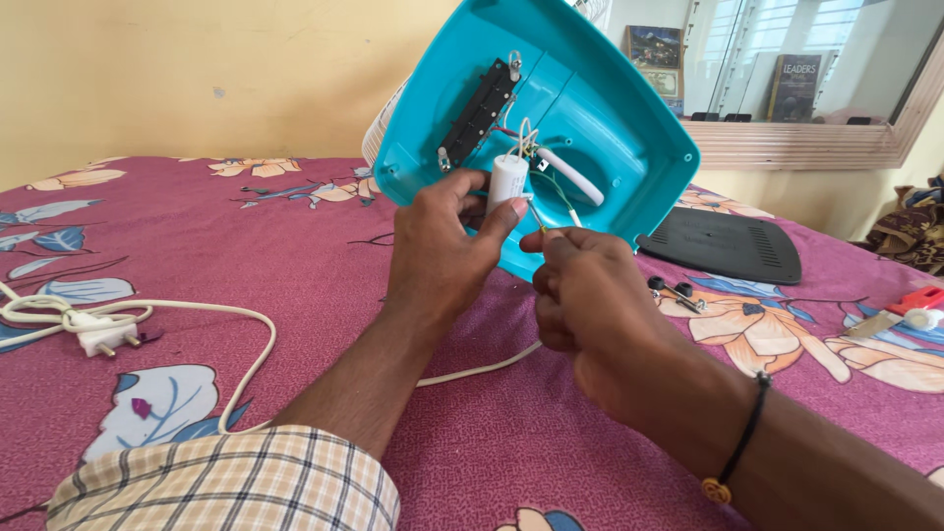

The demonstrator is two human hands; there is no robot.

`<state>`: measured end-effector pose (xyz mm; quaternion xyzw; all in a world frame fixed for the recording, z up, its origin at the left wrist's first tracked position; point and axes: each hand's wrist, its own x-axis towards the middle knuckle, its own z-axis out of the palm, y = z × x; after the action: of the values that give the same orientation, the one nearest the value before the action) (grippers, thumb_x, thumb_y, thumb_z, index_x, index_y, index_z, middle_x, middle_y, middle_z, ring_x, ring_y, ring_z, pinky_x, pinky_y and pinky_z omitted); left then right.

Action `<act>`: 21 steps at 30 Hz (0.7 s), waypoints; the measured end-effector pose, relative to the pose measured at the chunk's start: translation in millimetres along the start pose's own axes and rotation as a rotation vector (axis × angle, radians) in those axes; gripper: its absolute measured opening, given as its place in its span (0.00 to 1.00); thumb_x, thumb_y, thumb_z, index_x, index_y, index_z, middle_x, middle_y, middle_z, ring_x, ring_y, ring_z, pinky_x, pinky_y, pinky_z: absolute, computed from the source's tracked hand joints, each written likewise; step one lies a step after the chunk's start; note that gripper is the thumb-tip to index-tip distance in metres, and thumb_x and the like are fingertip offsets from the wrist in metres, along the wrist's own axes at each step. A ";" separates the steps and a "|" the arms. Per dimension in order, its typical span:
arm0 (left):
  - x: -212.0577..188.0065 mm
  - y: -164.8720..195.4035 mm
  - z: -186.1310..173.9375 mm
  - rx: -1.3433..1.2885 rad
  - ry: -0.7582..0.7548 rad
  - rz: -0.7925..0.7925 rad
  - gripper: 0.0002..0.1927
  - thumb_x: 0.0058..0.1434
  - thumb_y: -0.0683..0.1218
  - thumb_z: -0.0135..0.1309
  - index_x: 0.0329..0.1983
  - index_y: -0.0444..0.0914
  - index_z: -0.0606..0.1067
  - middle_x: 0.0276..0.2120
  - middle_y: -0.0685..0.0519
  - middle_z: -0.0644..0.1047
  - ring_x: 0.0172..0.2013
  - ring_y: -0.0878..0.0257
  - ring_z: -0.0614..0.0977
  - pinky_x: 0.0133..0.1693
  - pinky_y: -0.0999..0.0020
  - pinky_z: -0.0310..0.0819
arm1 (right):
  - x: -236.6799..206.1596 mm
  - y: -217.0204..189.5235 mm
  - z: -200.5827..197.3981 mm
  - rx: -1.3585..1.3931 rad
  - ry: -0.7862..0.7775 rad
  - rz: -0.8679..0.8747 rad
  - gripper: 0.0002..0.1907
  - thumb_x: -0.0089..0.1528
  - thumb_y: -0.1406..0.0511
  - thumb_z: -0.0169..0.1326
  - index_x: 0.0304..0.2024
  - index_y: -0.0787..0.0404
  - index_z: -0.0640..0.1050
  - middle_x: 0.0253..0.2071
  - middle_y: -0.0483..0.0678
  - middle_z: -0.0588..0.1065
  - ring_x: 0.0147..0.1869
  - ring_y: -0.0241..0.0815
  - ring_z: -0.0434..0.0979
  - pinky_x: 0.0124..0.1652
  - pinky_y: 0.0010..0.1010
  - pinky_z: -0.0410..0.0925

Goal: The person works on the internal wiring of a teal electric fan base, using a screwdriver to tighten connections on a white capacitor and a black switch assembly. The fan remains disassembled throughout the clip.

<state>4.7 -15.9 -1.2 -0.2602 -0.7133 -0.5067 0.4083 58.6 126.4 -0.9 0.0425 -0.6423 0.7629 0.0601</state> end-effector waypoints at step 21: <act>-2.1 -11.5 -0.5 0.043 0.017 0.029 0.18 0.61 0.51 0.61 0.46 0.34 0.81 0.40 0.45 0.85 0.43 0.56 0.88 0.45 0.61 0.80 | -19.1 -16.5 -8.8 -0.347 0.032 -0.090 0.18 0.66 0.59 0.49 0.50 0.64 0.80 0.20 0.41 0.64 0.20 0.32 0.57 0.21 0.28 0.53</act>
<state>-3.1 -20.3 -8.7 -0.2575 -0.7168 -0.4873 0.4271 80.0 137.2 11.0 0.0482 -0.7609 0.6376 0.1107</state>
